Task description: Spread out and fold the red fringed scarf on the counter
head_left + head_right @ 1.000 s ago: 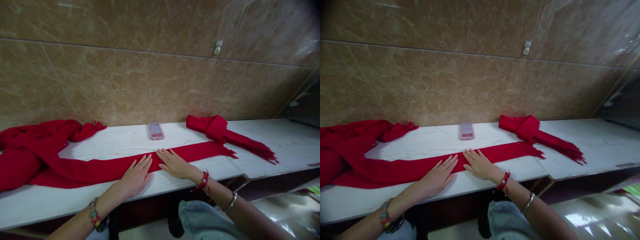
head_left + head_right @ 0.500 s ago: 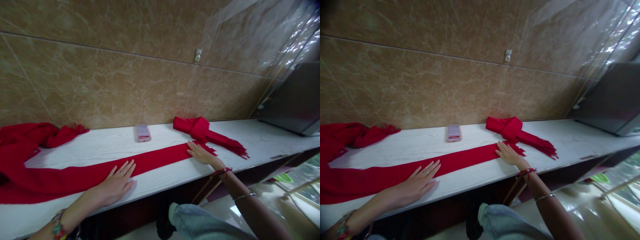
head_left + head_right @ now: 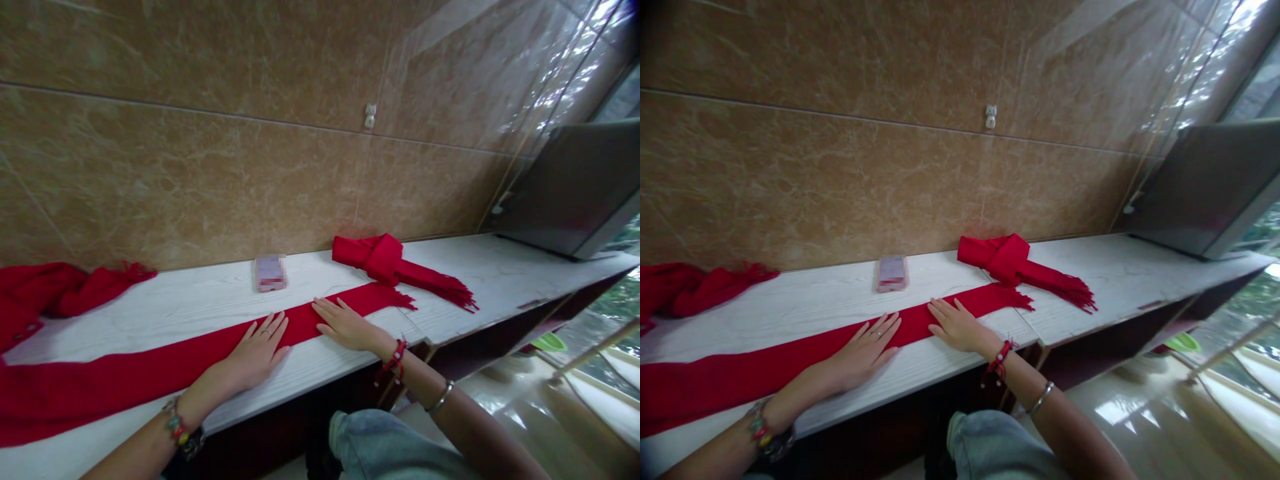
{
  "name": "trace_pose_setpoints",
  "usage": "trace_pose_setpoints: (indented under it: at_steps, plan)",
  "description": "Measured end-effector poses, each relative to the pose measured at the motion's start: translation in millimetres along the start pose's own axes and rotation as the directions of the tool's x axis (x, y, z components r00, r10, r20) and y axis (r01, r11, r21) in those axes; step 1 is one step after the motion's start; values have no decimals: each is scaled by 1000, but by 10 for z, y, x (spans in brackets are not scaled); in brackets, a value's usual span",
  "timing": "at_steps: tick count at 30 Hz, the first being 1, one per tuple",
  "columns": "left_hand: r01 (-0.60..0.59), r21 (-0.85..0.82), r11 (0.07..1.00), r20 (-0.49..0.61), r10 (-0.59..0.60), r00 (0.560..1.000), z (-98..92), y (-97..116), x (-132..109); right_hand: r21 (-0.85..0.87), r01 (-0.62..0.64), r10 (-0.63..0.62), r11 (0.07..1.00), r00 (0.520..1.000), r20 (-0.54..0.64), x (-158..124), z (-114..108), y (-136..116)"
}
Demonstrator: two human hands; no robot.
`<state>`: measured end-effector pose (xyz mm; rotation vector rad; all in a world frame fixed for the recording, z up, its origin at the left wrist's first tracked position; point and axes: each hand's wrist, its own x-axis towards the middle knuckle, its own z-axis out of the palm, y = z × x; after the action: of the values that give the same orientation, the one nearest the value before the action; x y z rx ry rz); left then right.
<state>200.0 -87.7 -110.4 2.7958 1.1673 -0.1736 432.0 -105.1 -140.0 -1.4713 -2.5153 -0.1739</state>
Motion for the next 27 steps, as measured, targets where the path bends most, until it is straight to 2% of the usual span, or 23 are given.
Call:
trace_pose_setpoints:
  at_steps: [3,7,9,11,13,14,15,17,19,21,23,27]
  plan:
    - [-2,-15,1000,37,3,999,-36,-32,-47,-57,-77,76,995,997,-23,-206,36,331]
    - [-20,-38,999,21,21,1000,-57,-69,-175,-140,-221,215,965,975,-58,-509,69,836]
    - [-28,-56,998,25,30,999,-45,-110,-257,-186,-293,290,938,956,-44,-595,71,987]
    - [-34,-76,997,53,38,998,-33,-170,-331,-208,-359,353,910,933,-70,-596,43,999]
    - [-26,-76,997,63,31,998,-40,-247,-364,-191,-369,345,910,927,-145,-505,-29,839]
    - [-13,-61,998,45,16,999,-57,-291,-355,-170,-333,301,927,935,-189,-431,-82,696]
    - [3,-40,999,11,-3,1000,-84,-339,-327,-136,-264,231,955,949,-216,-344,-143,518]
    - [20,-13,1000,-82,-21,996,-167,-447,-216,-54,-41,29,998,976,-216,-158,-272,101]
    - [-11,-50,999,-116,5,993,-274,-561,-57,-20,135,-136,991,974,-179,11,-378,-310]
    - [-6,-134,991,-25,2,1000,-379,-661,112,-92,240,-249,966,964,-95,135,-423,-627]
    - [12,-213,977,79,5,997,-466,-722,254,-186,305,-317,934,948,-37,216,-402,-810]
    - [-5,-277,961,206,65,976,-555,-699,432,-286,348,-363,893,932,-1,298,-286,-876]
